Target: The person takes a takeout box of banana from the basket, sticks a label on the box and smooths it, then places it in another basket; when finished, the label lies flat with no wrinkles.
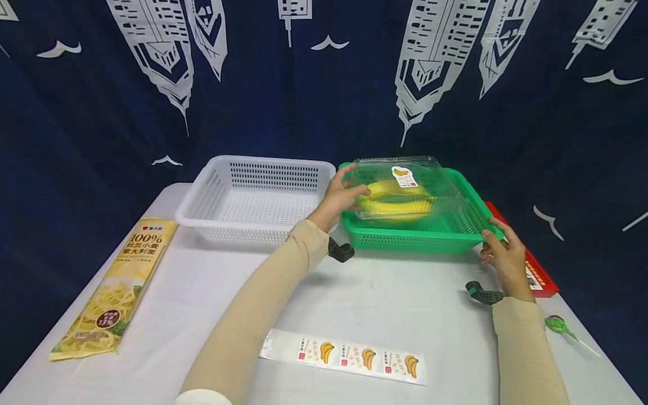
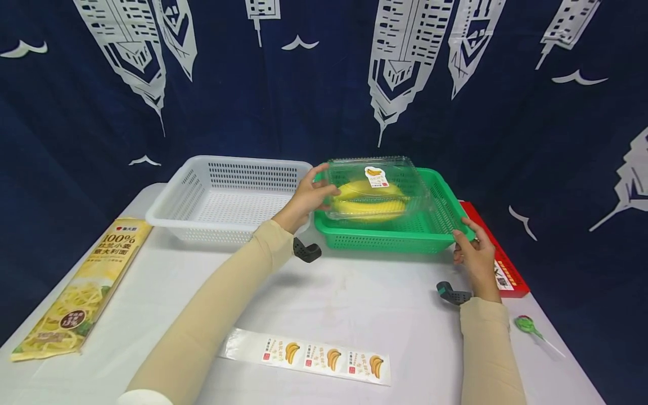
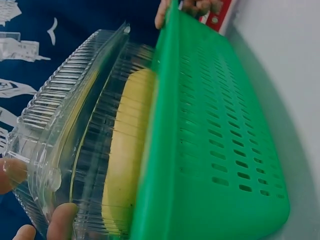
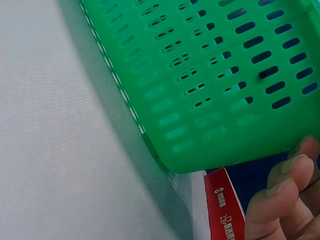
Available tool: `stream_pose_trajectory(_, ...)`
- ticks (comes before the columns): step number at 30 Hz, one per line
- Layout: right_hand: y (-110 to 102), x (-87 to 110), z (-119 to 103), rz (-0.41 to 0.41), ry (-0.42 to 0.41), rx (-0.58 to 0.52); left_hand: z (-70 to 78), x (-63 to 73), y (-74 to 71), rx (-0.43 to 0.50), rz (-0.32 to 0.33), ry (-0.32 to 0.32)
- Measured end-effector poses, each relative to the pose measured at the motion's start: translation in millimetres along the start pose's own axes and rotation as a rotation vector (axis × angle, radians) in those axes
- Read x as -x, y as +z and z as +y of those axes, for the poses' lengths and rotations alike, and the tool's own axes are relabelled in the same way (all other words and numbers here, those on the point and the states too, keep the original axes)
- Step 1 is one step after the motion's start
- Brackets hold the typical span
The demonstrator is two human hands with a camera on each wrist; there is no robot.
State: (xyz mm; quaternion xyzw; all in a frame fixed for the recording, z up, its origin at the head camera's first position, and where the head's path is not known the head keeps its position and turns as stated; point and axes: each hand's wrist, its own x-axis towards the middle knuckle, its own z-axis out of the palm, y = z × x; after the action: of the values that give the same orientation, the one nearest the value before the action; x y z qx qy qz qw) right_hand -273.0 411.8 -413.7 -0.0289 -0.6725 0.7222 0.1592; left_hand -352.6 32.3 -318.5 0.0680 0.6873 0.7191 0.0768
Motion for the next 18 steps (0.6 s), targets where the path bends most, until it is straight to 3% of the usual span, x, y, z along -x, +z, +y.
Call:
stream_pose_trajectory(5,1.1,-0.4,1.8,0.006,0.002,0.005,-2.9,-4.1,6.4,-0.041,0.005,-0.009)
stream_pose_trajectory(12,1.8,-1.9,1.8,0.017,-0.005,0.012,0.6,-11.6,21.9,-0.236,0.079,-0.002)
stream_pose_trajectory(18,2.6,-2.1,2.7,0.012,-0.006,0.014,0.5,-17.4,28.7,-0.298,0.07,-0.038)
